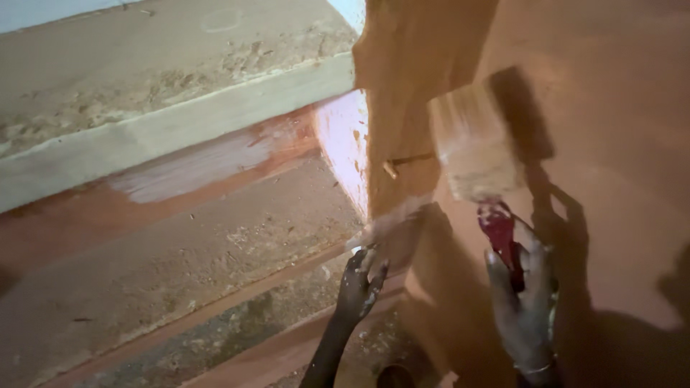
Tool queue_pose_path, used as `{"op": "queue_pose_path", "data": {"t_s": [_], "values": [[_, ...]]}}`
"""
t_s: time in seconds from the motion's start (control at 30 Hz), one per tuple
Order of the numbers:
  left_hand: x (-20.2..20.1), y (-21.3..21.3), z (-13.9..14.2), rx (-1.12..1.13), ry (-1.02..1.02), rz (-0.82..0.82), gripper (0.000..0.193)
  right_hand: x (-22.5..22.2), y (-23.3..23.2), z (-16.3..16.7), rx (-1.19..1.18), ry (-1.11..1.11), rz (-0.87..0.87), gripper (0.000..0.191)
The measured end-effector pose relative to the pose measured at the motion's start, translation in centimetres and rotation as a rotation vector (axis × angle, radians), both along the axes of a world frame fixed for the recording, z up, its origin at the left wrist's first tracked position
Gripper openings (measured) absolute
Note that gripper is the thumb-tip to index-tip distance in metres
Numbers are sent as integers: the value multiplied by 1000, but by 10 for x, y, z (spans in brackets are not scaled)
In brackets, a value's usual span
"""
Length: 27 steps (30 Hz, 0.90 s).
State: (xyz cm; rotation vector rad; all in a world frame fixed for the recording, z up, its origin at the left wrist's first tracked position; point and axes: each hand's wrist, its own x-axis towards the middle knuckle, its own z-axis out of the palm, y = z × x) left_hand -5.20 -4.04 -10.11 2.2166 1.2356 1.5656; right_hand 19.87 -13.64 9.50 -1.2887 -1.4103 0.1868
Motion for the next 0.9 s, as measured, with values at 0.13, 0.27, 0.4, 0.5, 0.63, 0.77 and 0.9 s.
{"op": "queue_pose_path", "data": {"t_s": [0.13,0.27,0.4,0.5,0.63,0.77,0.9], "values": [[3,-5,-1,-80,-47,-11,45,-15,6,-34,20,-77,-87,51],[-5,-12,2,-62,-26,-17,43,-44,6,-79,-2,-415,-82,55],[-25,-11,12,-197,-18,-94,42,-57,-7,-98,-42,-407,-17,51],[-37,-11,16,-193,-10,-157,41,-60,-19,-85,-75,-295,76,48],[-45,-10,8,-182,-3,-215,36,-72,-28,-44,-72,-286,-72,43],[-48,-7,-5,-189,87,-232,34,-97,-33,-7,-7,-252,-425,39],[-54,-8,-2,-121,15,-294,37,-119,-30,0,-61,-236,-467,43]]}}
